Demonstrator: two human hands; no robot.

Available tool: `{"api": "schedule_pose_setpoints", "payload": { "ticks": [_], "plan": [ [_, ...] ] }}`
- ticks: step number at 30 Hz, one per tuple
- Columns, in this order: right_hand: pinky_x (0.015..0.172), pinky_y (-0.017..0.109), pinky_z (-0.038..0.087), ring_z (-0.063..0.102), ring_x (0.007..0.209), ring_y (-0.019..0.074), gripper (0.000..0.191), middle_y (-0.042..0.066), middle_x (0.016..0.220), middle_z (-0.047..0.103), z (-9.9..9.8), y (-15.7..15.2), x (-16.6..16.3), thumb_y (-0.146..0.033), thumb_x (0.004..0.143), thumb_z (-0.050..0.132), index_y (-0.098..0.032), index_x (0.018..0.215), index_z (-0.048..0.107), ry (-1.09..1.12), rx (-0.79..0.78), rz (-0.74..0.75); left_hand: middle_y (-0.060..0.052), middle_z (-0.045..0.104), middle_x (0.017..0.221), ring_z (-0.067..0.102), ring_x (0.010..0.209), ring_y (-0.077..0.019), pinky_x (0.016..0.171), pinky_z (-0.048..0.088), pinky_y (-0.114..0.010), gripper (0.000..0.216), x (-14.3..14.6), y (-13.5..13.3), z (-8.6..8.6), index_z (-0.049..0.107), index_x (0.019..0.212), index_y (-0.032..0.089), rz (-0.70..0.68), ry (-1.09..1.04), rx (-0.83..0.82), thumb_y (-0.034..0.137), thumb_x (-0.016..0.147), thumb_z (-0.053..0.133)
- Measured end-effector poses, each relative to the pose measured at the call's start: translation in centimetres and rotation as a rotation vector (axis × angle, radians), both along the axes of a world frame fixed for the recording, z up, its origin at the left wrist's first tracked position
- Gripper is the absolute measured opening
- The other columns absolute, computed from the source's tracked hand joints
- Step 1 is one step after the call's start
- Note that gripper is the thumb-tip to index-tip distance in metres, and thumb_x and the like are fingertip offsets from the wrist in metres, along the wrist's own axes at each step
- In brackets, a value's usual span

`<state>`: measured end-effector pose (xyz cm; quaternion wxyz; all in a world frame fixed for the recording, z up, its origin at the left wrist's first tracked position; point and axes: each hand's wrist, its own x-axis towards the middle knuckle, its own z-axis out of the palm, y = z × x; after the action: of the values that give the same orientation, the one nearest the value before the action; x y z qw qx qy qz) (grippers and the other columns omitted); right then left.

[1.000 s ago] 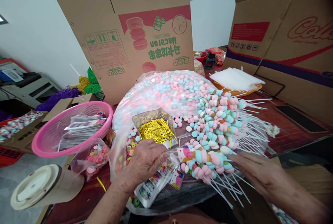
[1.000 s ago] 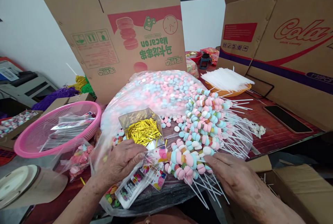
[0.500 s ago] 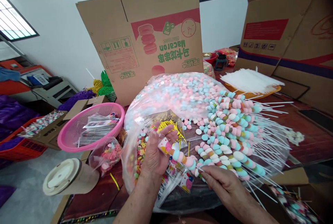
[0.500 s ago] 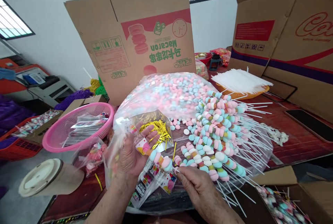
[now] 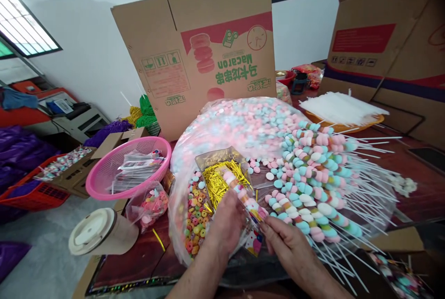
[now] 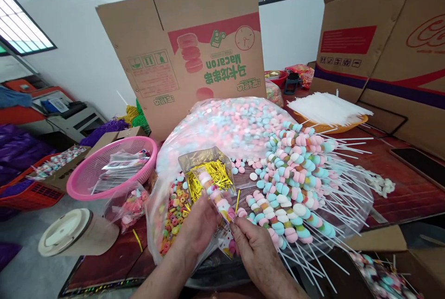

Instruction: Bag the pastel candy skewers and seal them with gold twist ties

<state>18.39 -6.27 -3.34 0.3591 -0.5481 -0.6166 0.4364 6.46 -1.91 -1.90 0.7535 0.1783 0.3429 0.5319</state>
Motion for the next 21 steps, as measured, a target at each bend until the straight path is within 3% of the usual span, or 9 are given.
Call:
{"api": "schedule_pose_setpoints", "payload": {
  "ticks": [3, 7, 12, 15, 18, 19, 20, 21],
  "plan": [
    [0.047, 0.021, 0.030, 0.041, 0.050, 0.0115, 0.038, -0.002, 0.052, 0.047, 0.1, -0.1, 0.2, -0.042, 0.088, 0.033, -0.019, 0.062, 0.048, -0.046, 0.006, 0.070, 0.001, 0.063, 0.062, 0.059, 0.054, -0.0125, 0.065, 0.048, -0.029, 0.037, -1.4, 1.9, 1.1, 0.059, 0.087, 0.016, 0.120, 0.010, -0.031, 0.034, 0.061, 0.077],
    [0.049, 0.022, 0.031, 0.045, 0.052, 0.0128, 0.037, 0.000, 0.055, 0.051, 0.1, -0.2, -0.1, -0.039, 0.089, 0.031, -0.018, 0.065, 0.051, -0.157, 0.085, 0.076, 0.007, 0.051, 0.046, 0.046, 0.039, -0.0066, 0.059, 0.048, -0.026, 0.026, -1.2, 3.1, 1.8, 0.054, 0.068, 0.016, 0.241, -0.015, -0.073, 0.026, 0.061, 0.076],
    [0.051, 0.024, 0.036, 0.050, 0.054, 0.0149, 0.037, 0.003, 0.059, 0.057, -0.1, 0.5, -1.4, -0.036, 0.089, 0.028, -0.019, 0.069, 0.053, -0.156, 0.184, 0.020, 0.003, 0.051, 0.045, 0.049, 0.044, -0.0094, 0.059, 0.046, -0.026, 0.036, 1.8, 0.3, -0.1, 0.048, 0.052, 0.015, 0.192, 0.065, -0.088, 0.041, 0.070, 0.065],
    [0.054, 0.024, 0.040, 0.053, 0.059, 0.0157, 0.033, 0.003, 0.063, 0.059, 0.2, 1.2, -1.0, -0.035, 0.087, 0.031, -0.019, 0.071, 0.055, -0.091, 0.181, 0.017, -0.002, 0.061, 0.061, 0.056, 0.060, -0.0127, 0.064, 0.045, -0.025, 0.029, 1.2, -2.1, -0.6, 0.061, 0.070, 0.014, -0.015, 0.351, 0.073, 0.043, 0.074, 0.061],
    [0.051, 0.022, 0.037, 0.049, 0.055, 0.0135, 0.034, 0.000, 0.058, 0.054, 1.0, 1.8, 0.9, -0.037, 0.087, 0.033, -0.019, 0.068, 0.054, -0.137, 0.114, 0.056, -0.004, 0.066, 0.069, 0.058, 0.065, -0.0162, 0.060, 0.044, -0.026, 0.029, -2.7, -2.5, 1.1, 0.066, 0.086, 0.017, -0.339, 0.807, 0.415, 0.042, 0.073, 0.062],
    [0.050, 0.021, 0.035, 0.047, 0.053, 0.0126, 0.035, -0.002, 0.055, 0.051, 1.4, 1.9, 1.7, -0.038, 0.088, 0.033, -0.019, 0.067, 0.053, -0.174, 0.094, 0.089, -0.005, 0.066, 0.071, 0.059, 0.066, -0.0175, 0.063, 0.045, -0.028, 0.028, -4.3, -2.2, 2.0, 0.068, 0.083, 0.018, -0.351, 1.031, 0.537, 0.043, 0.076, 0.057],
    [0.049, 0.020, 0.033, 0.045, 0.052, 0.0117, 0.036, -0.003, 0.054, 0.049, 2.0, 2.0, 2.4, -0.039, 0.089, 0.033, -0.019, 0.065, 0.052, -0.212, 0.082, 0.139, -0.006, 0.068, 0.076, 0.059, 0.073, -0.0197, 0.070, 0.045, -0.031, 0.027, -5.9, -1.6, 2.9, 0.069, 0.084, 0.019, -0.194, 1.289, 0.656, 0.042, 0.079, 0.054],
    [0.049, 0.020, 0.032, 0.043, 0.051, 0.0109, 0.037, -0.003, 0.054, 0.047, 2.5, 2.2, 2.9, -0.039, 0.089, 0.033, -0.019, 0.065, 0.051, -0.242, 0.079, 0.206, -0.009, 0.067, 0.095, 0.058, 0.090, -0.0249, 0.081, 0.042, -0.038, 0.030, -7.2, -0.9, 3.6, 0.067, 0.097, 0.021, -0.105, 1.520, 0.791, 0.041, 0.076, 0.059]
  ]
}}
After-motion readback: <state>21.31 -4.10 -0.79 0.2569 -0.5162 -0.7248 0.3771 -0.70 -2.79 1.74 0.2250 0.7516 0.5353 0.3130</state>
